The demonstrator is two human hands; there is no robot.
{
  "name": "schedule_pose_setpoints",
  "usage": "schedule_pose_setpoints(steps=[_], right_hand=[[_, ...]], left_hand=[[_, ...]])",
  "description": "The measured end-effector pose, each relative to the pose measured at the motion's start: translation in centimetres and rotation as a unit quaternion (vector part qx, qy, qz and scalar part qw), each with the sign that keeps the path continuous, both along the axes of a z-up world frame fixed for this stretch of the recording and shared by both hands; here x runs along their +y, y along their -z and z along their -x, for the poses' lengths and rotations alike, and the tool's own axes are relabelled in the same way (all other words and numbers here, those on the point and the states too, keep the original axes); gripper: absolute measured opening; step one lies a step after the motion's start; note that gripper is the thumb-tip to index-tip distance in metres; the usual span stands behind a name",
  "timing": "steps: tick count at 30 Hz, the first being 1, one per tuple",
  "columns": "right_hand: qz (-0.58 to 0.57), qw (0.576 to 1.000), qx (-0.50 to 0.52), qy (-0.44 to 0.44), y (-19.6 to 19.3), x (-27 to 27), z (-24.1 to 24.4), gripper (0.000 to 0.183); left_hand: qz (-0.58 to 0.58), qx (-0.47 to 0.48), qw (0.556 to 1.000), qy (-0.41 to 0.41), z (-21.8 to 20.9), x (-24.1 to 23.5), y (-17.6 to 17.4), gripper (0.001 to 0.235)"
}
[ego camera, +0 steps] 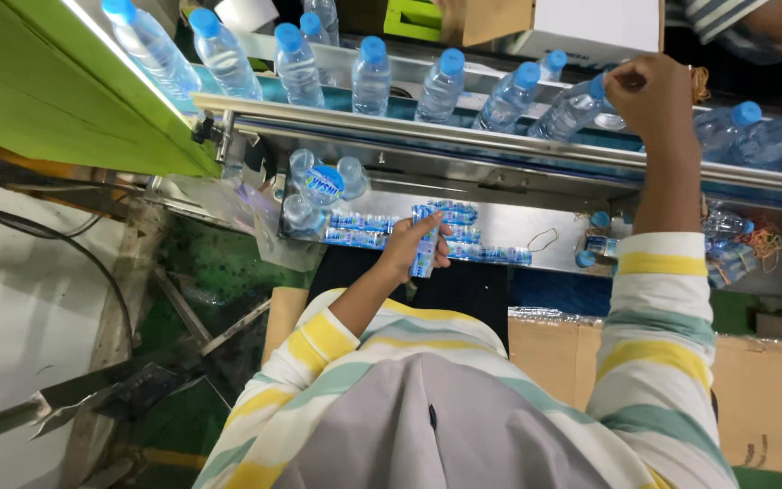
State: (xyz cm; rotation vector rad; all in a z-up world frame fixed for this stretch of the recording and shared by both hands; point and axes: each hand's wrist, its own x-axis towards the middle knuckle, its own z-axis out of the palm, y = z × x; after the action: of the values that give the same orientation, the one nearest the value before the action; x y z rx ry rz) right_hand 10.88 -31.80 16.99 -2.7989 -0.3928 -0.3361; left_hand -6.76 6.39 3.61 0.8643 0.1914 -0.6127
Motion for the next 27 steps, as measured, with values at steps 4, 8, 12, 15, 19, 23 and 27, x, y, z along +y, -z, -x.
schedule_pose_setpoints(steps=[4, 8, 12, 15, 19, 23, 27], right_hand=[[-0.083, 0.989, -0.116, -0.050, 1.7, -2.0, 0.0, 0.004], [0.013, 0.968, -0.243, -0.052, 2.3, -4.0, -0.5, 0.014], [-0.154, 0.977, -0.133, -0.067, 2.5, -3.8, 1.0, 0.032], [-0.170, 0.977, -0.132, -0.009, 2.5, -3.7, 2.3, 0.020], [-0.146, 0.985, -0.073, 0.048, 1.3, -2.7, 4.2, 0.070], [-0.149, 0.980, -0.034, 0.128, 3.1, -3.2, 5.1, 0.113], [-0.179, 0.970, -0.075, 0.150, 6.3, -5.9, 5.7, 0.131]], left_hand=[[-0.015, 0.014, 1.000, -0.007, 0.2, 0.1, 0.2, 0.040], [-0.017, 0.026, 0.999, -0.009, -0.3, -0.3, 0.5, 0.041], [-0.019, 0.019, 1.000, -0.008, -1.0, -0.7, 0.0, 0.038], [-0.013, 0.030, 0.999, 0.003, -0.8, -1.1, 0.2, 0.039], [-0.030, 0.028, 0.999, 0.021, -1.3, -1.3, 0.4, 0.039], [-0.038, 0.037, 0.998, 0.014, -1.2, -1.0, 0.2, 0.038], [-0.024, 0.045, 0.999, 0.018, -1.7, -1.5, 1.3, 0.038]])
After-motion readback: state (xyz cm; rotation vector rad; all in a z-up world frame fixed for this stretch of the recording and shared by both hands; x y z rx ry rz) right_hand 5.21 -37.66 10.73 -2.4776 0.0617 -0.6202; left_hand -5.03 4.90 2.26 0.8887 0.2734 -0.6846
